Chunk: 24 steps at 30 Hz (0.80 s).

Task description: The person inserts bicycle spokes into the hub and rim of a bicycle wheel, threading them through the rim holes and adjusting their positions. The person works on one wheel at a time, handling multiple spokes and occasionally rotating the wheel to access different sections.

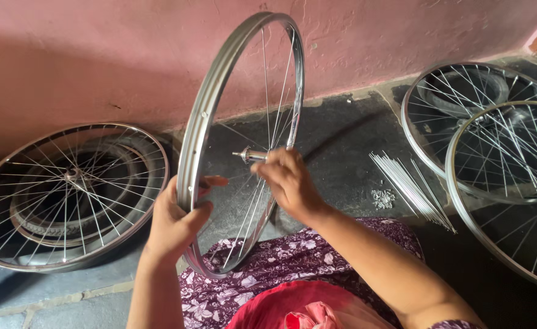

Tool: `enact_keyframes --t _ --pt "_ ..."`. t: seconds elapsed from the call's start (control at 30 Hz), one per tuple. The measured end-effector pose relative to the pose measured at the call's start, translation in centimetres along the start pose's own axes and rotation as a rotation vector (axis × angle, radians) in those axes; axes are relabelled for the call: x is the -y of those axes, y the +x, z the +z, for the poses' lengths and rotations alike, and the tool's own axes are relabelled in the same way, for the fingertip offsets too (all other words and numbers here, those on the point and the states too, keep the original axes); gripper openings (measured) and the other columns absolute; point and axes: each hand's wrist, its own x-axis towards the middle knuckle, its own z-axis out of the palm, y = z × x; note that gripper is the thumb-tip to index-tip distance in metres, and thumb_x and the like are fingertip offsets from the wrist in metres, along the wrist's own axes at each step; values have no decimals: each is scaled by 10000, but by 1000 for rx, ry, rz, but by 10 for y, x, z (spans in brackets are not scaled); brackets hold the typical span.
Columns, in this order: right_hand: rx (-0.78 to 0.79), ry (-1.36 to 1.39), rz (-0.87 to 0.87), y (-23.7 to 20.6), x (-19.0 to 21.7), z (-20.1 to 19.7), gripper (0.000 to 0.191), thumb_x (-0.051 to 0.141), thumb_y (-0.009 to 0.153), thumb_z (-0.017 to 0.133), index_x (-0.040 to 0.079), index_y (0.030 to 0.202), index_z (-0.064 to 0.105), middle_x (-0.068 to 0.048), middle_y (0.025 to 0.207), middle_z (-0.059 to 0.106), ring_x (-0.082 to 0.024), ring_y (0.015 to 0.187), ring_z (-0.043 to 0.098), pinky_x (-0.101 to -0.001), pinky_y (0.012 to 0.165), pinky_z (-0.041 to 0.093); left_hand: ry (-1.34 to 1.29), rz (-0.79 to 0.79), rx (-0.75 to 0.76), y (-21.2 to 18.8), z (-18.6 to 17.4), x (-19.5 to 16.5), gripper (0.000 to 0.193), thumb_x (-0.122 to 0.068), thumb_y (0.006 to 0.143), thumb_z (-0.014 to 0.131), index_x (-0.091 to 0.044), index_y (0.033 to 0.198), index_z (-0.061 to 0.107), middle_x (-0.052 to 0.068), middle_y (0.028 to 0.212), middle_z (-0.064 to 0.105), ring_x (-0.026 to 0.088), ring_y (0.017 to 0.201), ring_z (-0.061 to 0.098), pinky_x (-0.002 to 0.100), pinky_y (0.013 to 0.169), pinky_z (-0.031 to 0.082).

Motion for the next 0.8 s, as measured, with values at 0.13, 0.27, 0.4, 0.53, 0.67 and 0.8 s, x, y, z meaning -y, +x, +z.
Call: enact_keyframes --t 0.13,0.27,0.4,0.53,0.67,0.8 --pt "13 206 178 21 -10 22 148 -2 1083 532 50 1218 504 -120 1053 611 -247 979 670 -384 851 563 -42 27 -9 -8 1 7 425 58 760 585 -13 1179 597 64 1185 749 124 1116 618 319 1071 436" --pt "158 5 179 27 -7 30 311 -27 973 520 65 1265 575 -119 939 631 -303 891 665 -413 789 539 -67 10 -34 -15 3 13 403 75 769 582 5 1165 607 90 1195 742 124 1098 592 318 1032 448" --pt "175 -128 109 26 6 37 385 -51 932 515 48 1299 576 -136 965 628 -342 928 655 -439 808 546 -87 -26 -48 -21 12 11 411 84 773 576 1 1175 593 78 1167 743 91 949 602 260 826 490" --pt "164 -131 119 22 8 40 246 -11 922 583 38 1159 629 -141 928 648 -349 889 687 -456 750 573 46 30 12 -26 27 1 467 104 751 578 -20 1191 676 65 1041 723 59 784 604 218 655 510" --pt "22 -373 42 21 -12 31 74 24 913 645 19 986 642 -129 866 684 -313 728 710 -416 632 594 49 -72 62 -31 38 -11 462 75 747 586 -63 1178 681 12 951 749 49 651 574 231 550 479" --pt "24 -521 -2 6 -15 15 91 72 806 723 60 774 639 -97 703 661 -298 606 691 -432 573 572 124 -3 114 -34 44 -19 392 37 766 631 -64 1136 708 0 755 668 37 607 553 232 533 460"
